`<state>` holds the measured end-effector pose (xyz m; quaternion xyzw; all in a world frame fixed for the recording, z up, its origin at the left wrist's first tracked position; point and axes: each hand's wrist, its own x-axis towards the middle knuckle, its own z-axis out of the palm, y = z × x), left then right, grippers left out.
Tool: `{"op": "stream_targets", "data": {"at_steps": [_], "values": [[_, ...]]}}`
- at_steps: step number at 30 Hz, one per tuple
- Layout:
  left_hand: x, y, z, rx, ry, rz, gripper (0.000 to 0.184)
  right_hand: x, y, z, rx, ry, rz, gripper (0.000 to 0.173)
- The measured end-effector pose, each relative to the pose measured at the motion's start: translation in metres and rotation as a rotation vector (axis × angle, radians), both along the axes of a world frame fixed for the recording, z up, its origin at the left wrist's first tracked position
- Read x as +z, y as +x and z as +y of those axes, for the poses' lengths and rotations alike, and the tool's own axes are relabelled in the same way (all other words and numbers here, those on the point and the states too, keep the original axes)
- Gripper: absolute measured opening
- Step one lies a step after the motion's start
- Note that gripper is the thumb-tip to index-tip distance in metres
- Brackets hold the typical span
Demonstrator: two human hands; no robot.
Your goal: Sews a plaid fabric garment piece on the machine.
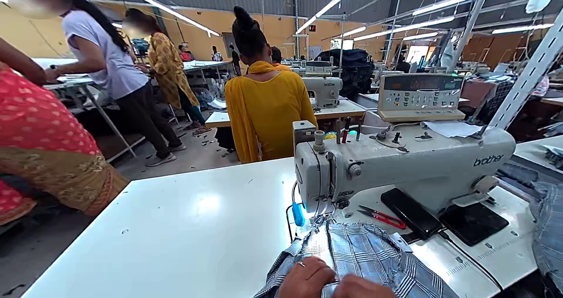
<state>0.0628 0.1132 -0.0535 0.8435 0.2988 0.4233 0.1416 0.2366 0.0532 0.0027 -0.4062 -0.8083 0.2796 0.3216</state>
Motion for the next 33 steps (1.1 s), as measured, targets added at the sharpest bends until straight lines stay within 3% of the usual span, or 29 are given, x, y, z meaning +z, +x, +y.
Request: {"op": "stream_targets", "data": {"at_steps": [3, 7, 16, 19, 22, 26, 27, 31, 33], "values": [[0.004, -0.009, 0.006, 0.121, -0.117, -0.150, 0.017, -0.004, 0.035, 0.043, -0.298, -0.014, -0.182, 0.037], [-0.004, -0.012, 0.009, 0.095, -0.290, -0.365, 0.017, -0.029, 0.095, 0.103, -0.615, -0.224, -0.402, 0.038], [-0.019, -0.014, 0.005, -0.001, -0.248, -0.481, 0.014, -0.058, 0.110, 0.111, -0.733, -0.104, -0.474, 0.032], [-0.018, -0.013, 0.005, -0.031, -0.218, -0.472, 0.014, -0.057, 0.117, 0.115, -0.685, -0.121, -0.613, 0.035], [-0.018, -0.012, 0.005, -0.052, -0.200, -0.472, 0.013, -0.059, 0.117, 0.114, -0.702, 0.035, -0.641, 0.035], [-0.019, -0.012, 0.006, -0.065, -0.183, -0.487, 0.013, -0.057, 0.098, 0.097, -0.801, 0.443, -0.253, 0.026], [-0.020, -0.012, 0.006, -0.066, -0.182, -0.495, 0.013, -0.051, 0.087, 0.088, -0.770, 0.412, -0.203, 0.027], [-0.023, -0.011, 0.006, -0.087, -0.171, -0.509, 0.013, -0.024, 0.042, 0.051, -0.485, -0.205, -0.225, 0.033], [-0.023, -0.011, 0.006, -0.090, -0.158, -0.504, 0.013, -0.025, 0.027, 0.048, -0.377, -0.369, -0.279, 0.037]]}}
